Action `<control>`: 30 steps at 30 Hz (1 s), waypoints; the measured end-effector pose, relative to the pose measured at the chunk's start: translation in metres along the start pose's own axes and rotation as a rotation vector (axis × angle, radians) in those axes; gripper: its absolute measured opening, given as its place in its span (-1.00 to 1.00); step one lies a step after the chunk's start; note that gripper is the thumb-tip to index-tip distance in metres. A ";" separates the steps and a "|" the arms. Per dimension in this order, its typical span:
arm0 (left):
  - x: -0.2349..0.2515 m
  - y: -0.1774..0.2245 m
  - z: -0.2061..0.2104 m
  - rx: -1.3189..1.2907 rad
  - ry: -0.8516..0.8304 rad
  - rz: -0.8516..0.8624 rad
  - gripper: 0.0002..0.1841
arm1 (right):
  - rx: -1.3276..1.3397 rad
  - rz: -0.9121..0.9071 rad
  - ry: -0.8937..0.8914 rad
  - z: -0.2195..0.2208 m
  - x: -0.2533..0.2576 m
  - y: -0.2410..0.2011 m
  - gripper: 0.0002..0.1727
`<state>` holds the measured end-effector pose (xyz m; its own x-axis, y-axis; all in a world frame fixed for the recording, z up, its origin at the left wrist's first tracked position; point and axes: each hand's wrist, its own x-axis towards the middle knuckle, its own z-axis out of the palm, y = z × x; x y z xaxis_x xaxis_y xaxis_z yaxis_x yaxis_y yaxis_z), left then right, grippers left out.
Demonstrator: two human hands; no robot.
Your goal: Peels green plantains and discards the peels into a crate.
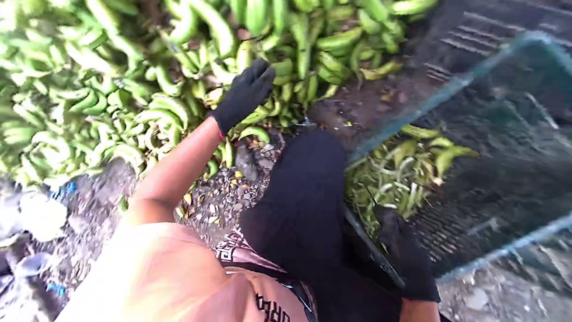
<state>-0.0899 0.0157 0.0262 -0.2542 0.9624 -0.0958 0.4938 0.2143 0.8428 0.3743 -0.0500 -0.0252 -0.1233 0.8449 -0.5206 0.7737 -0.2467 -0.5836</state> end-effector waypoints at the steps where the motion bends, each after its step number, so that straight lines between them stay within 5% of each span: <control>1: -0.017 -0.039 -0.013 0.052 0.026 -0.124 -0.43 | 0.021 0.018 -0.016 0.008 0.002 -0.003 -0.32; 4: -0.069 -0.137 -0.012 0.210 -0.061 -0.443 -0.44 | 0.036 0.117 -0.006 0.027 0.010 -0.012 -0.33; 6: -0.089 -0.189 0.011 0.403 -0.224 -0.495 -0.43 | 0.023 0.155 0.022 0.037 0.019 -0.010 -0.38; 11: -0.059 -0.237 0.086 0.801 -0.435 -0.129 -0.34 | -0.196 0.162 0.110 0.052 0.022 -0.008 -0.41; 15: 0.015 -0.243 0.115 1.008 -0.489 0.064 -0.19 | -0.242 0.215 0.133 0.055 0.025 -0.011 -0.37; 19: 0.053 -0.257 0.125 0.655 -0.272 -0.300 -0.53 | -0.255 0.297 0.133 0.055 0.027 -0.017 -0.28; 27: 0.027 -0.246 0.108 0.521 -0.336 -0.520 -0.40 | -0.258 0.365 0.140 0.054 0.024 -0.021 -0.23; 30: 0.018 -0.220 0.084 0.773 -0.455 -0.278 -0.49 | -0.209 0.347 0.157 0.050 0.025 -0.020 -0.22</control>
<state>-0.1331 0.0000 -0.2050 -0.1774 0.7978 -0.5763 0.9212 0.3407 0.1880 0.3242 -0.0473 -0.0578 0.2500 0.7948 -0.5530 0.8639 -0.4410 -0.2432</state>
